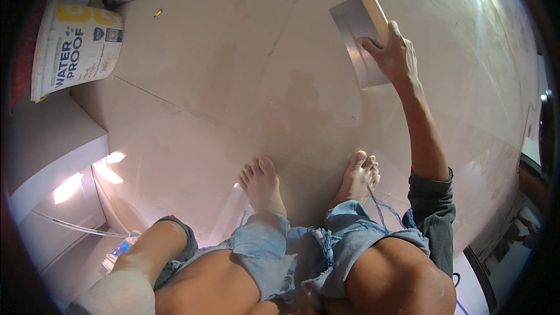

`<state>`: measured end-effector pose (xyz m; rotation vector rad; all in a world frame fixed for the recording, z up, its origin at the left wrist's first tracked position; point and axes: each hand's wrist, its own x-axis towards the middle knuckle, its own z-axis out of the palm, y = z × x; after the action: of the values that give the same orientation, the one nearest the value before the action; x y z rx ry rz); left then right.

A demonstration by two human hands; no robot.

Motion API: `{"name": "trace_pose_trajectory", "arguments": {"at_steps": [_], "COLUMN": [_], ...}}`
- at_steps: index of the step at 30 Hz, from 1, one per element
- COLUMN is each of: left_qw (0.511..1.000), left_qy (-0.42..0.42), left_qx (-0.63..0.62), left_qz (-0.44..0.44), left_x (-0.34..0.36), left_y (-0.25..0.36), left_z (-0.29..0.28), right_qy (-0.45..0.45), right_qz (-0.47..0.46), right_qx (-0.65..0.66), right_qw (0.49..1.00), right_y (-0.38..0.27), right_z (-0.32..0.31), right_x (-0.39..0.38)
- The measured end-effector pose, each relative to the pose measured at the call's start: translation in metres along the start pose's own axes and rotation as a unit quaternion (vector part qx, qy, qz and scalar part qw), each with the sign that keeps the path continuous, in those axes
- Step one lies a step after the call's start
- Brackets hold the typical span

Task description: The person uses a rectangular trowel to smooth a wet, light-colored floor surface. They move across the floor on their knees, repeatedly dragging the tool to level the material and occasionally touching the surface with their hand.

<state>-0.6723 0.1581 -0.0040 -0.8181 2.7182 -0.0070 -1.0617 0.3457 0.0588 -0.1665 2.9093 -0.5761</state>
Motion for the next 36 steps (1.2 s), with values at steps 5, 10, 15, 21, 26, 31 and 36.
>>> {"name": "trace_pose_trajectory", "arguments": {"at_steps": [5, 10, 15, 21, 26, 31, 36], "left_qw": [1.000, 0.998, 0.643, 0.840, 0.917, 0.917, 0.934], "left_qy": [0.022, 0.059, 0.149, 0.089, 0.189, 0.174, 0.163], "left_qx": [-0.003, 0.017, -0.736, -0.519, -0.291, -0.283, -0.236], "left_qz": [0.005, -0.006, 0.150, 0.130, 0.199, 0.221, 0.215], "left_x": [-0.001, -0.004, 0.207, 0.226, 0.217, 0.219, 0.218], "left_y": [-0.002, -0.012, -0.073, -0.052, -0.049, -0.026, -0.032], "left_z": [0.001, 0.033, -0.195, -0.075, -0.030, -0.040, -0.045], "right_qy": [0.007, 0.010, 0.004, -0.022, -0.003, 0.106, 0.080], "right_qz": [0.009, -0.002, 0.013, 0.004, 0.037, 0.194, 0.143], "right_qx": [-0.009, 0.005, -0.011, 0.001, 0.036, 0.129, 0.058], "right_qw": [1.000, 1.000, 1.000, 1.000, 0.999, 0.967, 0.985], "right_y": [-0.006, -0.009, 0.004, -0.002, 0.017, 0.108, 0.070], "right_z": [-0.002, 0.000, -0.009, -0.007, -0.010, -0.031, -0.025], "right_x": [-0.001, 0.003, 0.001, 0.006, 0.018, 0.086, 0.124]}}
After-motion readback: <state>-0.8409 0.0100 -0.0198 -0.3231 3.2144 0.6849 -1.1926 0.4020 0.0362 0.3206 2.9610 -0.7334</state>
